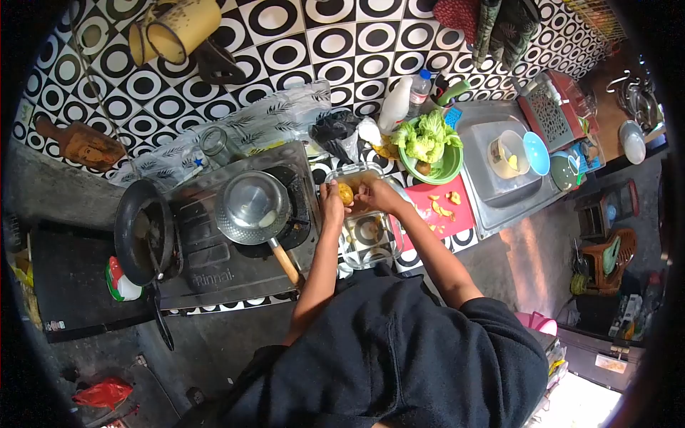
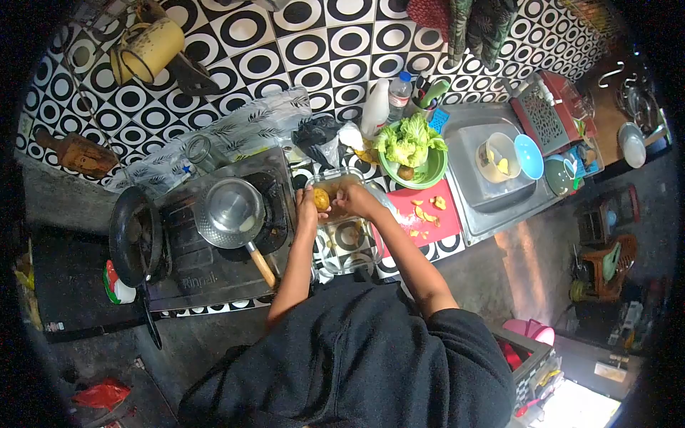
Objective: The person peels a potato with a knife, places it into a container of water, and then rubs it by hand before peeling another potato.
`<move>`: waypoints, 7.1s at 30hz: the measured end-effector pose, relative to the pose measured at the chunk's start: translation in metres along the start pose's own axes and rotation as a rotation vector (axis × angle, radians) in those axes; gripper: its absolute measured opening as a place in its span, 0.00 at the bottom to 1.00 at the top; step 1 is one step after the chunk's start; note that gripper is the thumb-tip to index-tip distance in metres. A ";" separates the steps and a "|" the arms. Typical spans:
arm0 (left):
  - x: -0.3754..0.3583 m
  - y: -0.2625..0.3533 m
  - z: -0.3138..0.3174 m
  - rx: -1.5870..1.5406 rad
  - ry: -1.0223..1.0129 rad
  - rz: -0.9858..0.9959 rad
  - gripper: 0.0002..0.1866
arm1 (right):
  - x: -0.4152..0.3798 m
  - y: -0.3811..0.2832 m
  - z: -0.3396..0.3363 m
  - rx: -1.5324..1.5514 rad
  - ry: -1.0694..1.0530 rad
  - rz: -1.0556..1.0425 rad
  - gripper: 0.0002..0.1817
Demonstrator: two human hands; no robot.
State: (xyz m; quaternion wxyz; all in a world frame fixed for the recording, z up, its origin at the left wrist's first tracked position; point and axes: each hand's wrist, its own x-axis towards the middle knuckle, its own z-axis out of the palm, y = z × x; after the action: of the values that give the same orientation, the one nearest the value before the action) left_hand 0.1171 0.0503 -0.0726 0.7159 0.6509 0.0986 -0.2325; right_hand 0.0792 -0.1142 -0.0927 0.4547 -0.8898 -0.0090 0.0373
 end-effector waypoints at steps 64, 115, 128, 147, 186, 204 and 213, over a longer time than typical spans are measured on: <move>0.046 -0.087 0.009 0.751 -0.037 0.223 0.25 | -0.001 0.033 0.005 -0.184 -0.056 -0.215 0.33; -0.025 -0.091 0.013 0.787 0.289 0.638 0.33 | -0.006 0.024 0.006 -0.146 -0.142 -0.052 0.29; -0.040 -0.074 0.021 0.783 0.224 0.632 0.37 | 0.011 0.034 0.008 -0.123 -0.217 -0.076 0.32; -0.038 -0.078 0.017 0.786 0.165 0.717 0.33 | 0.005 0.041 -0.005 0.035 -0.355 -0.175 0.30; -0.036 -0.076 0.020 0.725 0.233 0.645 0.28 | 0.023 0.020 0.015 -0.351 -0.327 -0.121 0.21; -0.034 -0.072 0.017 0.691 0.236 0.606 0.27 | 0.057 0.040 0.028 -0.365 -0.466 0.029 0.18; -0.034 -0.067 0.021 0.668 0.243 0.571 0.29 | 0.018 0.032 -0.018 -0.273 -0.119 -0.264 0.12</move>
State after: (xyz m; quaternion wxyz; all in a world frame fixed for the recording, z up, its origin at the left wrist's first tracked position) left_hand 0.0528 0.0338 -0.1138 0.4853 0.8699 -0.0820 0.0334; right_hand 0.0984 -0.1464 -0.1093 0.3295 -0.9305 -0.1573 0.0284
